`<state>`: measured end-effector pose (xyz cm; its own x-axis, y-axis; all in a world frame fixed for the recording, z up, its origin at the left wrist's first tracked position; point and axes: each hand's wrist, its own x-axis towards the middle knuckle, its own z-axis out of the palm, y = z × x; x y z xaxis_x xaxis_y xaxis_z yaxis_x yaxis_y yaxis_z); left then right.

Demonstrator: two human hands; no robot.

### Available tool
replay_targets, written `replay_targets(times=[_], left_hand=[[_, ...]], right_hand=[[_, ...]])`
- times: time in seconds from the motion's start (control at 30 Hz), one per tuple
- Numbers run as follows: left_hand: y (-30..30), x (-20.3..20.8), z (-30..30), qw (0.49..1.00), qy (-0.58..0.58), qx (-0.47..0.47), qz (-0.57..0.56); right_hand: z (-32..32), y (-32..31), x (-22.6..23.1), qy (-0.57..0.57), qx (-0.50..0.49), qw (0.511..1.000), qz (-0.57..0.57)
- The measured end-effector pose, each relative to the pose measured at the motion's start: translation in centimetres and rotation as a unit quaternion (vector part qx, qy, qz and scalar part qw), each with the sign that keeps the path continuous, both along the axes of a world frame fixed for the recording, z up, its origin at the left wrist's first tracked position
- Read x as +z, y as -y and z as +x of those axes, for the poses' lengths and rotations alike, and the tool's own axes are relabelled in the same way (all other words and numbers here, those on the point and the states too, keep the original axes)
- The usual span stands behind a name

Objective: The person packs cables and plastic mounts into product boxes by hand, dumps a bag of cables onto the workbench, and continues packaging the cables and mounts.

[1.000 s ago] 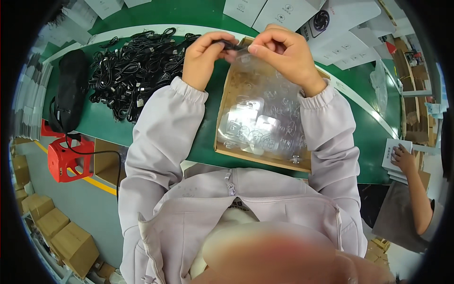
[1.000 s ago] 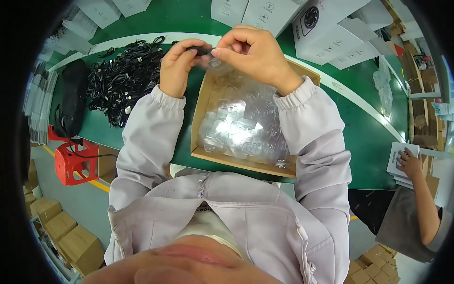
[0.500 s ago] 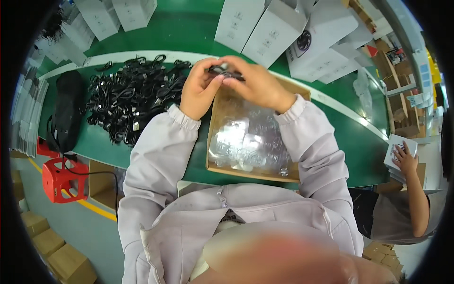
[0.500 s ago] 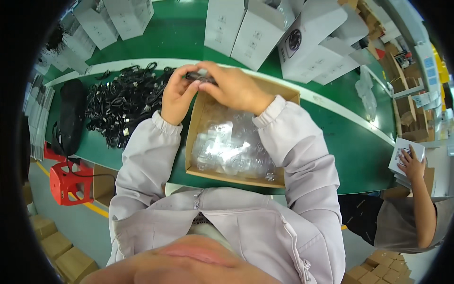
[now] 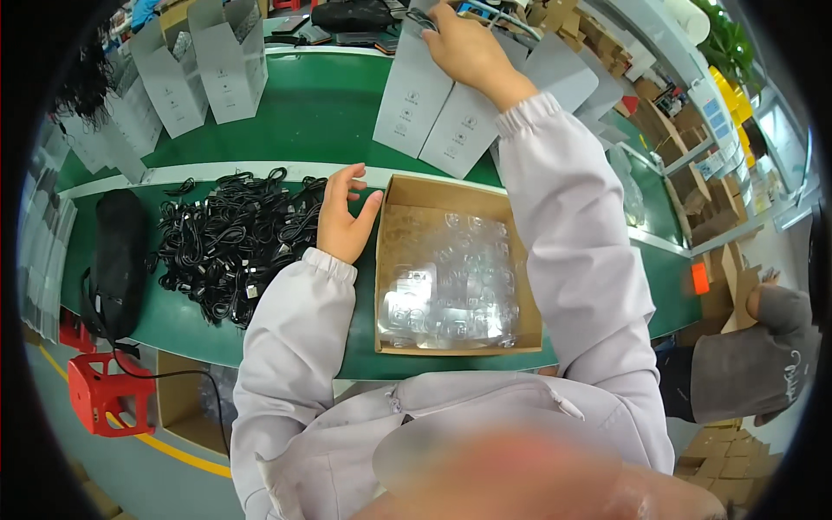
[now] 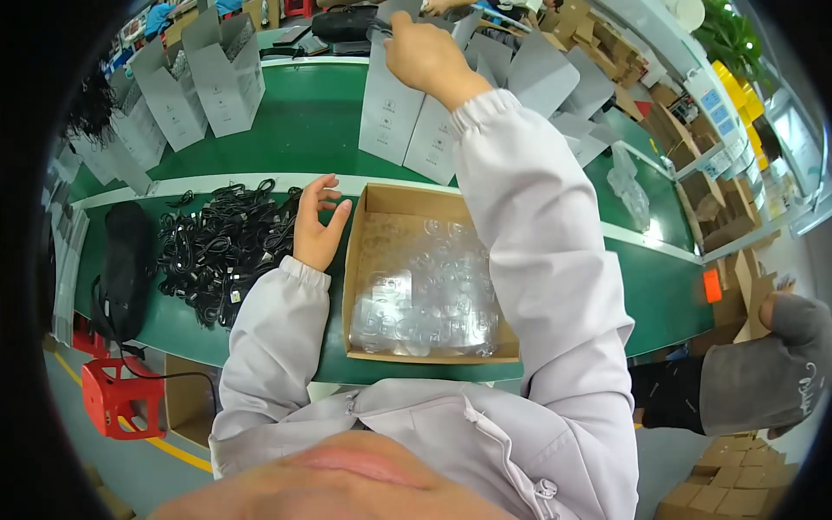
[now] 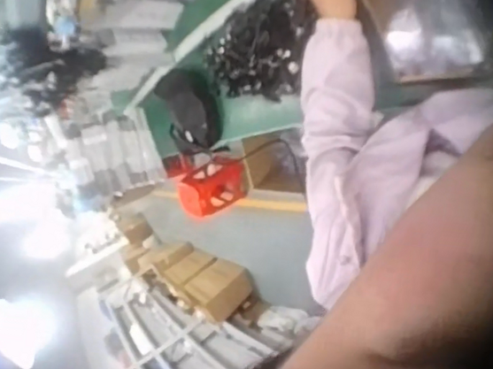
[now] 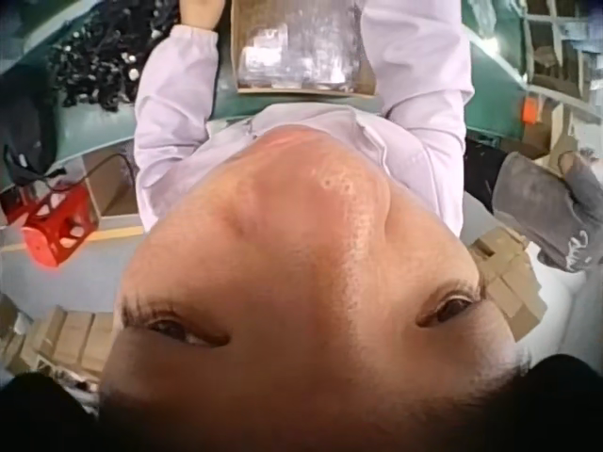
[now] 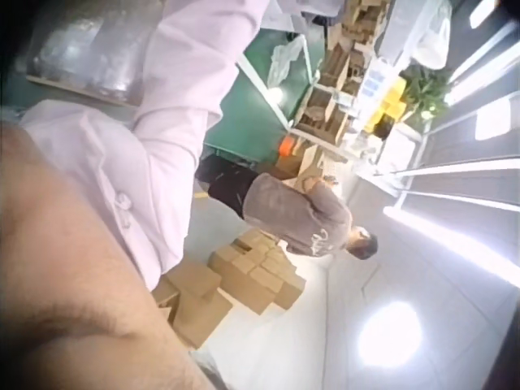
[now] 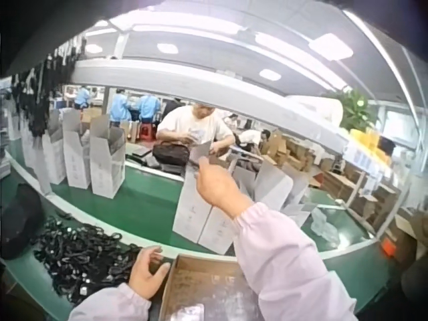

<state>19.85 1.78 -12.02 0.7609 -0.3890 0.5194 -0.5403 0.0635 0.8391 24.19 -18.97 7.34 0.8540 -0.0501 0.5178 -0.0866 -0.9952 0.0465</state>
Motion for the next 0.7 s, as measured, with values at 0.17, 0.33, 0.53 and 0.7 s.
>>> replay_targets(times=[0.17,0.33,0.53,0.7], left_hand=[[-0.6,0.3,-0.2,1.000,0.006,0.011,0.012],[-0.3,0.7,0.0,0.999,0.035,0.011,0.007],[-0.6,0.4,0.0,0.981,0.153,0.095,0.067],[-0.7,1.7,-0.2,0.948,0.238,0.177,0.119]], right_hand=[[0.1,-1.2,0.5,-0.148,-0.033,0.977,0.150],[0.5,-0.5,-0.4,-0.166,-0.068,0.978,-0.109],[1.6,0.4,-3.0,-0.082,-0.076,0.991,-0.068],[-0.4,-1.6,-1.4,-0.148,-0.069,0.986,0.019]])
